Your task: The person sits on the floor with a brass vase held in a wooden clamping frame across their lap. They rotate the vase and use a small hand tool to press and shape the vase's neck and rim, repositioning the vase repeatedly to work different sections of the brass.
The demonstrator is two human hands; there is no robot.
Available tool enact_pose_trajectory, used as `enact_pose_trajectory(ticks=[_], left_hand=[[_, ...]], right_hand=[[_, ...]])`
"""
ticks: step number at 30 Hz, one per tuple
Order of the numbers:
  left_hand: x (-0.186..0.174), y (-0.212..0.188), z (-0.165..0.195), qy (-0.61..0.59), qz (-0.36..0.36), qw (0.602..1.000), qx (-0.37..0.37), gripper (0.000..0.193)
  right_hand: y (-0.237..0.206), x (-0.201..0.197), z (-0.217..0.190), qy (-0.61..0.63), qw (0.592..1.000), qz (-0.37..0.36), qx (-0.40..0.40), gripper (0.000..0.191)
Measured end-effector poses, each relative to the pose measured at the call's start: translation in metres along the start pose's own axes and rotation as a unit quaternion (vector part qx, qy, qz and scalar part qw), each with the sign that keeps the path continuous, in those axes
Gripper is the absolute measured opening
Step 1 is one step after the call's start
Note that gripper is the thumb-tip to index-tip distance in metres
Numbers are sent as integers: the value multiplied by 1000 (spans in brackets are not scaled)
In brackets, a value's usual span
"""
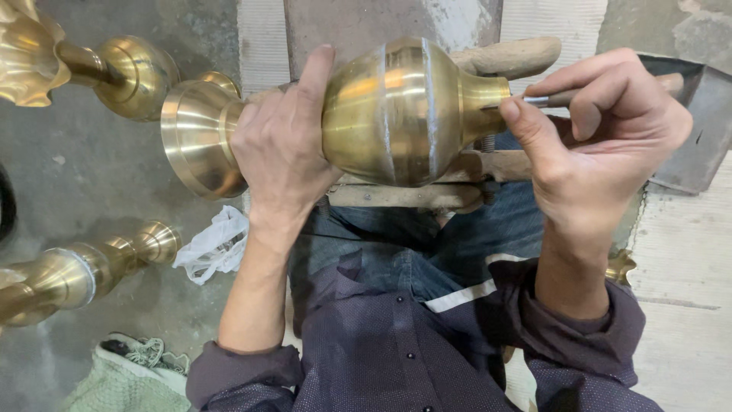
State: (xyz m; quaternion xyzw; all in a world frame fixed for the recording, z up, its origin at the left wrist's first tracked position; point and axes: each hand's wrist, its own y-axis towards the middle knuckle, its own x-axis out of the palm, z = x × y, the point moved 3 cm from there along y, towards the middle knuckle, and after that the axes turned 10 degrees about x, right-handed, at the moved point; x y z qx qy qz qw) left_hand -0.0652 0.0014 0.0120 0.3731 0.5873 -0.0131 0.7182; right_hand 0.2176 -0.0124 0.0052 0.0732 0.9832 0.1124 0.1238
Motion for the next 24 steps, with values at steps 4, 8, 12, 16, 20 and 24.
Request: enact_pose_trajectory(ticks=[4, 8, 12, 16, 20, 24], left_hand=[[-1, 4, -1, 11, -47, 999, -18, 59], [-4, 10, 0, -10, -79, 996, -39, 66], [-8, 15, 0, -27, -107, 993, -49, 71], [-11, 22, -1, -46, -136, 988, -60, 69], [-7, 29, -11, -91, -245, 961, -92, 54], [-10, 30, -10, -101, -218, 967, -80, 57]], right_hand=[[-2, -1, -1, 8, 1000, -14, -9, 46], [-1, -2, 0, 4, 1000, -12, -2, 47], [2, -3, -1, -2, 999, -29, -20, 48], [1, -3, -2, 10, 1000, -27, -11, 49], [3, -3, -2, -3, 1000, -28, -8, 48], [5, -2, -5, -15, 1000, -25, -7, 49]])
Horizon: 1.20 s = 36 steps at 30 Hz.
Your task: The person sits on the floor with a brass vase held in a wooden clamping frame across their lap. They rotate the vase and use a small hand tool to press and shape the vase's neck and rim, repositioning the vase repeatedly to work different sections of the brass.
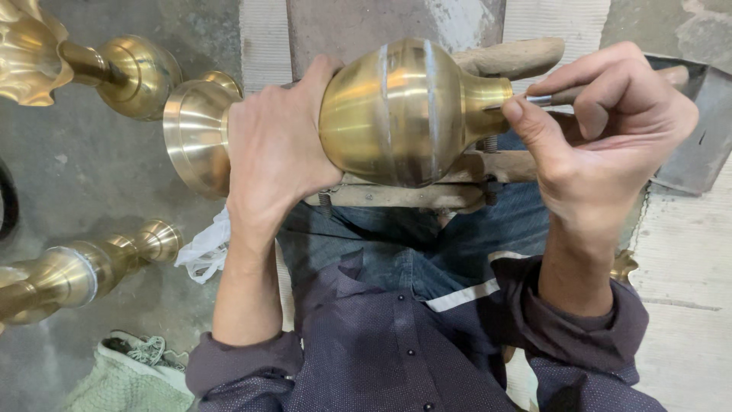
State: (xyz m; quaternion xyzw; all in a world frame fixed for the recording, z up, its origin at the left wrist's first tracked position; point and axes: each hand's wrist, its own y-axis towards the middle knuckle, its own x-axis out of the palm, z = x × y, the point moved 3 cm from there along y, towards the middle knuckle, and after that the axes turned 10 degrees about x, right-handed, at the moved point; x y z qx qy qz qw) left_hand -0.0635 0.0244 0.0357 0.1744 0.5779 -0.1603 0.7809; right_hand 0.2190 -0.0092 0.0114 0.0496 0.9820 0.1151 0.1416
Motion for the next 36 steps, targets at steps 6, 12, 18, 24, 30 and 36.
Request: enact_pose_trajectory(ticks=[6, 12, 18, 24, 30, 36], left_hand=[[9, -18, 12, 73, 165, 982, 47, 54], [22, -19, 6, 120, 182, 975, 51, 41], [18, -14, 6, 90, 150, 983, 48, 48], [12, -10, 4, 58, 77, 995, 19, 56], [4, -2, 3, 9, 27, 1000, 6, 48], [5, -6, 4, 19, 64, 998, 15, 51]], right_hand=[[-3, 3, -2, 39, 998, 19, 46, 47], [-3, 2, 0, 20, 999, 12, 25, 48], [-3, 0, 2, 5, 1000, 3, 0, 47], [0, 1, 2, 14, 1000, -5, 5, 47], [-2, 2, 1, 21, 1000, 3, 12, 48], [0, 2, 2, 6, 1000, 6, 16, 45]])
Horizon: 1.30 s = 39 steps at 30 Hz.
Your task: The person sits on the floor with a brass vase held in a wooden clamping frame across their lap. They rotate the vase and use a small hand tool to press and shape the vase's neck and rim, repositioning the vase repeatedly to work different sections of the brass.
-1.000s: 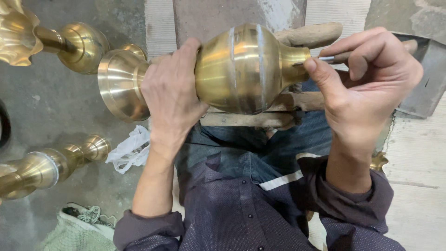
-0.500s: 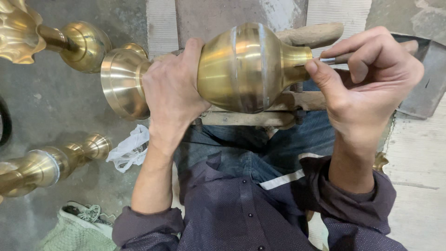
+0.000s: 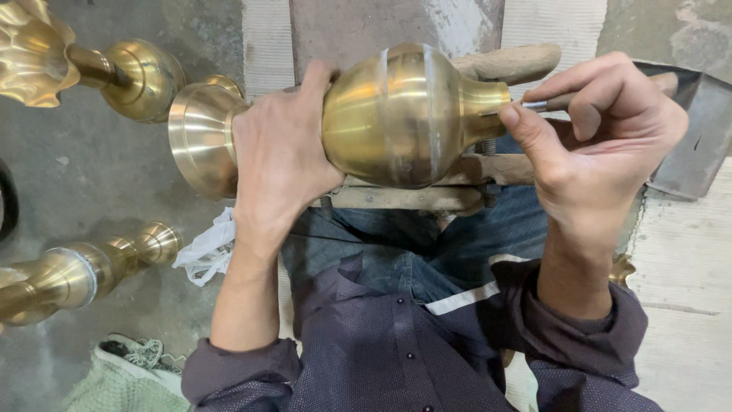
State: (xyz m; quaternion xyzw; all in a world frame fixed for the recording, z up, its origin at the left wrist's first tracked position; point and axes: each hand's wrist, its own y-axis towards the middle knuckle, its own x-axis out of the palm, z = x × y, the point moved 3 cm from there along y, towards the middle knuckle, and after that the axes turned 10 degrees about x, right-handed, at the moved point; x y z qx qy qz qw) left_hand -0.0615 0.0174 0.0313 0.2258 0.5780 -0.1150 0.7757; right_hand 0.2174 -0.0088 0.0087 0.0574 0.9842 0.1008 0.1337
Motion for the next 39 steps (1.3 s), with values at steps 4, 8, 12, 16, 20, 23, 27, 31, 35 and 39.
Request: enact_pose_trajectory(ticks=[4, 8, 12, 16, 20, 23, 27, 31, 35, 39], left_hand=[[8, -15, 7, 77, 119, 989, 39, 62], [19, -19, 1, 100, 125, 986, 46, 57], [22, -15, -2, 93, 105, 989, 41, 66], [17, -13, 0, 77, 84, 993, 22, 67], [11, -10, 1, 55, 57, 997, 8, 69], [9, -6, 1, 46, 27, 999, -7, 74], [3, -2, 4, 33, 15, 999, -11, 73], [-2, 4, 4, 4, -25, 999, -22, 77], [-6, 7, 3, 3, -51, 998, -29, 75], [-4, 3, 1, -9, -46, 999, -28, 78]], right_hand=[[-2, 4, 0, 18, 1000, 13, -5, 46], [-3, 3, 0, 18, 1000, 9, -8, 47], [-2, 1, 1, -15, 1000, 15, -12, 45], [-2, 1, 3, -6, 1000, 3, -14, 46], [0, 1, 5, -2, 1000, 0, -25, 45], [1, 1, 5, 4, 999, -8, -45, 47], [2, -1, 6, -9, 1000, -1, -30, 48], [2, -3, 3, 3, 1000, -4, -23, 48], [1, -2, 1, 29, 1000, -7, -2, 47], [3, -4, -1, 8, 1000, -13, -23, 47]])
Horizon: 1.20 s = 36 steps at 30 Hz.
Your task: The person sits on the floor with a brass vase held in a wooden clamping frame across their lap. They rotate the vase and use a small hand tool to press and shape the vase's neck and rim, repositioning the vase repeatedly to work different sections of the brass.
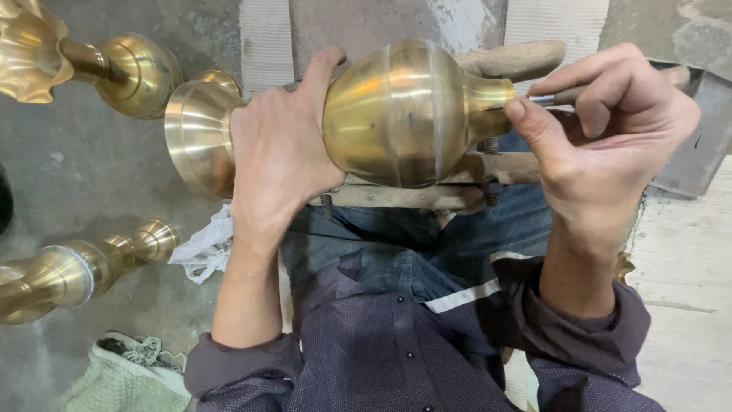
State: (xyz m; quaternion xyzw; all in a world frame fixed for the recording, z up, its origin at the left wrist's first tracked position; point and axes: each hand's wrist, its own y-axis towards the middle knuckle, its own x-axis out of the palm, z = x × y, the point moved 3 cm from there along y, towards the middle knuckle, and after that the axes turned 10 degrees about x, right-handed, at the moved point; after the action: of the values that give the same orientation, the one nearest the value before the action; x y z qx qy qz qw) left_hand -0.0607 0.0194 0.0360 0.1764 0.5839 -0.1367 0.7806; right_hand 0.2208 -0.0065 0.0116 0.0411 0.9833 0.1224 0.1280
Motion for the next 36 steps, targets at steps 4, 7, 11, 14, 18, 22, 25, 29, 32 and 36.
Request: enact_pose_trajectory(ticks=[4, 7, 11, 14, 18, 22, 25, 29, 32, 36], left_hand=[[9, -14, 4, 52, 91, 994, 37, 86], [19, -21, 5, 85, 168, 979, 72, 85], [27, -24, -1, 66, 183, 978, 79, 84], [27, -22, -2, 77, 174, 979, 74, 79], [23, -19, 1, 90, 161, 981, 64, 72], [19, -14, 4, 83, 156, 983, 54, 63], [16, -12, 6, 81, 144, 985, 45, 63], [11, -9, 5, 59, 111, 991, 40, 65], [8, -6, 3, 59, 60, 996, 25, 77], [5, -4, -2, -1, 23, 1000, 6, 63]], right_hand=[[1, -1, 1, 25, 1000, -12, -6, 45], [1, -1, 3, 16, 1000, -4, -8, 44], [-3, 0, 4, 22, 1000, 8, 6, 44], [-4, 1, 4, 15, 1000, 16, -2, 45], [-5, -2, 4, 7, 1000, 11, 8, 48], [-4, -3, 3, 9, 1000, -1, -3, 47], [-3, -4, 3, 8, 1000, -1, 5, 49], [-3, -4, 2, 3, 1000, -6, 5, 49], [-3, -3, 2, -7, 1000, -4, 8, 45], [-4, -2, 5, -3, 1000, -2, 26, 42]])
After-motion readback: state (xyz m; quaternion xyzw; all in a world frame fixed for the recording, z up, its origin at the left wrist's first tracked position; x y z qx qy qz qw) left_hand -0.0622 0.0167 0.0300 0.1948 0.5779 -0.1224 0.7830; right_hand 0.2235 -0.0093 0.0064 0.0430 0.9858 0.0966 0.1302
